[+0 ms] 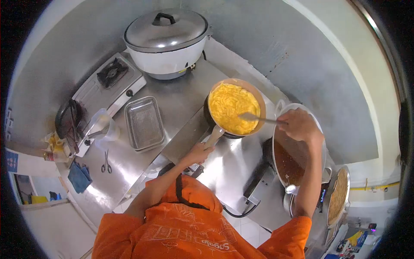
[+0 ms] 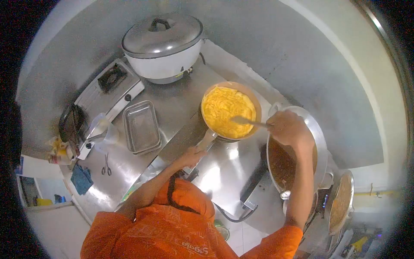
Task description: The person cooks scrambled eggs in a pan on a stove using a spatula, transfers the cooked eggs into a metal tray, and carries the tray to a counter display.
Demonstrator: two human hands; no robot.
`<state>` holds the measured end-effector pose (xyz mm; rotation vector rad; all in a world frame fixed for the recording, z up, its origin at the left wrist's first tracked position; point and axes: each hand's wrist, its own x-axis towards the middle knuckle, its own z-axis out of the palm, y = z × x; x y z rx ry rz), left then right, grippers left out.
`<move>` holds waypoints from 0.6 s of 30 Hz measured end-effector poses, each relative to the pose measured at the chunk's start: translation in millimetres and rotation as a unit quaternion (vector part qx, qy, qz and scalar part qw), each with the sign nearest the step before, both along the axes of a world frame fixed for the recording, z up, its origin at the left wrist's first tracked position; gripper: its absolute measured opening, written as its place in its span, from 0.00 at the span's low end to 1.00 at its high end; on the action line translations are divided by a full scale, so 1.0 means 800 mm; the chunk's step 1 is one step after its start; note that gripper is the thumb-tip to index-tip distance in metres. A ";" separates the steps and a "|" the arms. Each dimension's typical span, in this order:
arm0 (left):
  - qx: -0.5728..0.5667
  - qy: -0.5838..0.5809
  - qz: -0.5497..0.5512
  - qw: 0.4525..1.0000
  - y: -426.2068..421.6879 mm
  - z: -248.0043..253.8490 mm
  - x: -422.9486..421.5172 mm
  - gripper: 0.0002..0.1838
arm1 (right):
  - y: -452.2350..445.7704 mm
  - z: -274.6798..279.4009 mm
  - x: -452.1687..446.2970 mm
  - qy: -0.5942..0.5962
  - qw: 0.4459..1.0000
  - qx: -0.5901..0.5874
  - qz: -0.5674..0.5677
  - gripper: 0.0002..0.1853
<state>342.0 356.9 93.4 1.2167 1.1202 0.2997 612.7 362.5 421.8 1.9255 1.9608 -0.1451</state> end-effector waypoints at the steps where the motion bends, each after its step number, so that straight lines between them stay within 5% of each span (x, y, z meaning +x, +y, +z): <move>1: 0.002 0.000 -0.005 1.000 0.001 0.001 -0.001 0.20 | 0.000 -0.023 0.011 0.013 0.999 -0.009 0.030 0.11; 3: 0.005 -0.001 -0.015 1.000 0.000 0.002 -0.003 0.19 | 0.014 -0.050 0.008 -0.027 0.987 -0.124 0.097 0.12; 7: 0.027 0.029 -0.017 0.999 -0.001 0.027 -0.005 0.20 | 0.020 -0.152 -0.053 -0.092 0.987 -0.076 0.105 0.12; 8: 0.031 0.033 -0.023 0.999 0.000 0.032 -0.003 0.20 | 0.022 -0.166 -0.070 -0.032 0.996 -0.021 0.081 0.10; 9: 0.033 0.038 -0.034 0.998 0.000 0.034 -0.004 0.21 | 0.022 -0.176 -0.089 0.028 0.998 0.034 0.054 0.09; 12: 0.033 0.005 -0.020 0.999 0.000 -0.006 -0.002 0.22 | 0.045 -0.185 -0.122 -0.011 0.999 0.019 0.027 0.10; 15: 0.058 0.005 -0.027 0.998 -0.001 0.017 -0.003 0.22 | 0.072 -0.233 -0.116 -0.019 0.998 0.052 -0.007 0.15; 18: 0.068 -0.001 -0.032 0.997 0.000 0.005 -0.002 0.21 | 0.079 -0.256 -0.116 -0.061 0.983 0.172 -0.007 0.16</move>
